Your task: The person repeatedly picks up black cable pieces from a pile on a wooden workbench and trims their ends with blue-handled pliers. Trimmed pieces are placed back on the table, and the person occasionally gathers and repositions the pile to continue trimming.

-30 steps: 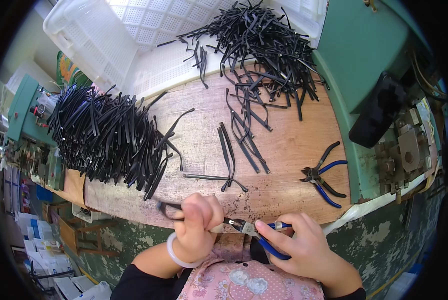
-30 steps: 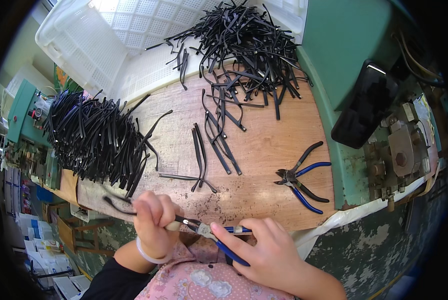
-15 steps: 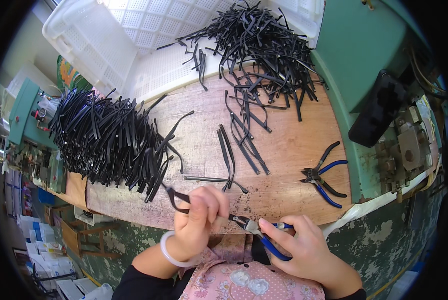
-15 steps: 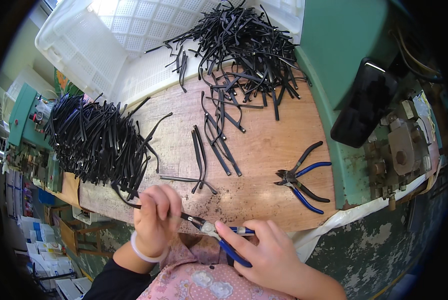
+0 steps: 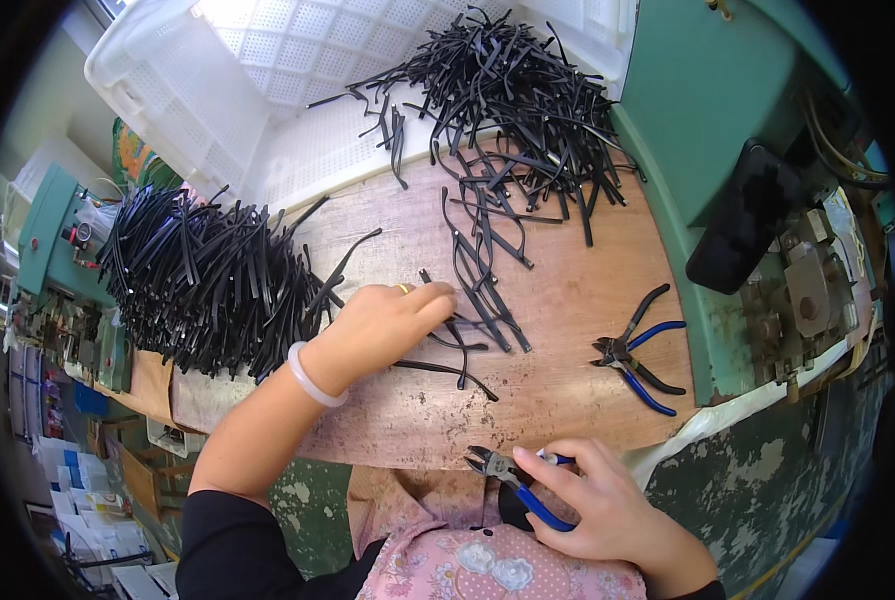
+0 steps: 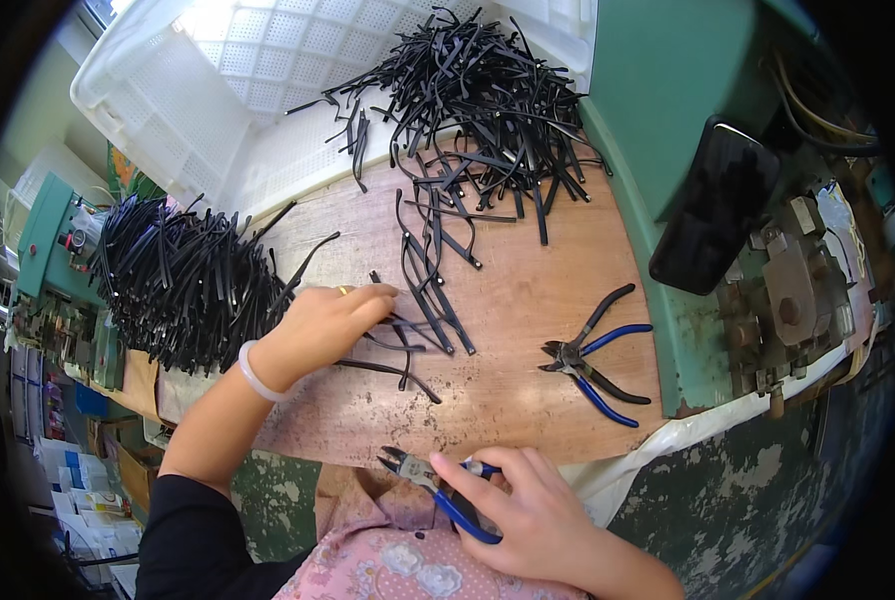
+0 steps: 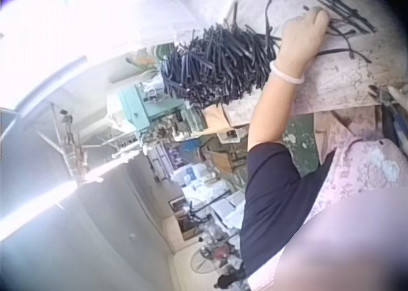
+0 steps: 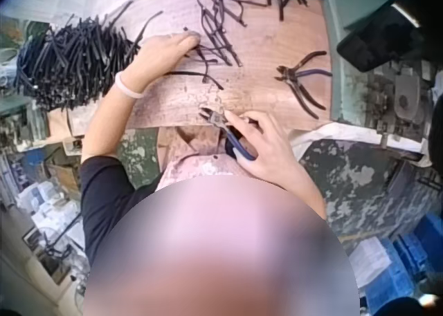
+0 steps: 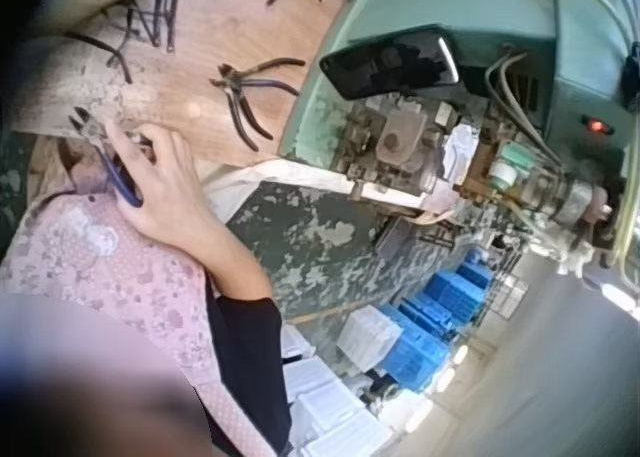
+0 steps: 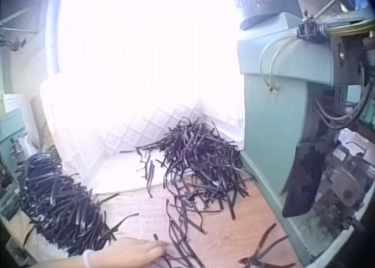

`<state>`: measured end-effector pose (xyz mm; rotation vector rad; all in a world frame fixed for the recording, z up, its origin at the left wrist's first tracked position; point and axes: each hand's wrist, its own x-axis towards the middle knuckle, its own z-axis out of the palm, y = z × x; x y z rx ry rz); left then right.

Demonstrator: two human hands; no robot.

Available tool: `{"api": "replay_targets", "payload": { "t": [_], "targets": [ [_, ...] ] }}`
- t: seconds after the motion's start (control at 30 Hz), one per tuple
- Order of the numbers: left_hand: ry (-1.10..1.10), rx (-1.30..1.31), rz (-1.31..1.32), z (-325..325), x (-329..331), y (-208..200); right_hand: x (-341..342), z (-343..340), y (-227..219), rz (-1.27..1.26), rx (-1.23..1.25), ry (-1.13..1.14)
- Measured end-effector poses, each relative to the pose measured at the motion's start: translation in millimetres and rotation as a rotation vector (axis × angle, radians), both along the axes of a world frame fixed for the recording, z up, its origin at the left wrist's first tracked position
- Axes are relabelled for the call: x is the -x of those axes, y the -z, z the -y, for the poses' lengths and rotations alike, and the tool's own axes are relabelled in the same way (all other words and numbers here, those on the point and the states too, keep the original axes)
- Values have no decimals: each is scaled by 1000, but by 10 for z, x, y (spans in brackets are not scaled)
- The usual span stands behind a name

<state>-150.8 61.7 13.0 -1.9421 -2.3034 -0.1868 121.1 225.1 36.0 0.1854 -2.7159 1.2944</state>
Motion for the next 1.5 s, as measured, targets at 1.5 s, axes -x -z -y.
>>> {"api": "replay_targets", "payload": {
  "t": [1.5],
  "targets": [
    [-240, -685, 774, 70, -544, -163, 28, 15, 22, -80, 20, 134]
  ]
}}
